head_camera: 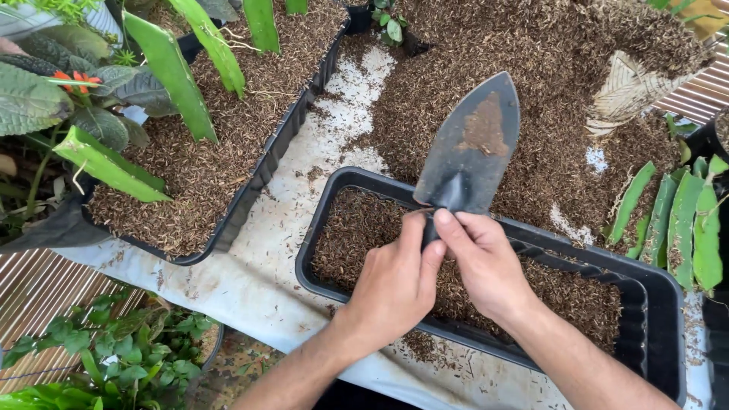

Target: Filling a plastic seedling tray with potting soil using a hand trowel and hands in a nursery setting.

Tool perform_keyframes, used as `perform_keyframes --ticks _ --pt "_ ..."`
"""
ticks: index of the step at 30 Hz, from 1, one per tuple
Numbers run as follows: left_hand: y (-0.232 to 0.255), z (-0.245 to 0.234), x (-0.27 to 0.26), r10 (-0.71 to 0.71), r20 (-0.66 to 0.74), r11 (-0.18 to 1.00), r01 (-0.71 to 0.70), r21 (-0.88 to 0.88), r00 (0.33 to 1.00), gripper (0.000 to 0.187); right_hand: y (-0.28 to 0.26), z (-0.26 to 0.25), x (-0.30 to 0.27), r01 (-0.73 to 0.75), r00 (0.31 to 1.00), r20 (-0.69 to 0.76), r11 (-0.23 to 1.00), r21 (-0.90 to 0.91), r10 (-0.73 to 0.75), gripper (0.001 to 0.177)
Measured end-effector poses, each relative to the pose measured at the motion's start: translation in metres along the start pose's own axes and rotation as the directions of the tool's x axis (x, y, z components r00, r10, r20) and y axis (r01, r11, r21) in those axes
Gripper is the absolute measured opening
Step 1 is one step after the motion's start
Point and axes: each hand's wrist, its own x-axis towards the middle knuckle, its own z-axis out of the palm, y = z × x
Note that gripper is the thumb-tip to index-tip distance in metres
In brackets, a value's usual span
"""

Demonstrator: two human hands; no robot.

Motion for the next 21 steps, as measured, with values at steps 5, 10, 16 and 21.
perform_keyframes --ticks 5,10,16,21 --pt "-0.029 -0.030 -0.016 0.272 -0.330 0.955 -0.211 0.210 0.904 0.023 -0.026 -0.024 0.004 -0.108 0.992 0.018 0.936 -0.336 0.121 0.023" --pt "-0.056 -0.051 -0.026 -0.124 -0.515 0.992 0.093 -0.086 0.848 0.046 -0.039 -0.020 0.000 0.143 0.957 0.195 0.235 -0.961 0.216 0.030" --pt "-0.063 -0.040 -0.022 -0.227 -0.473 0.965 0.132 -0.225 0.851 0.071 -0.034 0.014 -0.011 0.228 0.896 0.212 0.006 -0.974 0.389 0.019" --pt "-0.068 -0.038 -0.022 -0.210 -0.465 0.976 0.159 -0.147 0.860 0.072 -0.008 0.017 0.000 0.227 0.914 0.194 -0.053 -0.972 0.357 0.010"
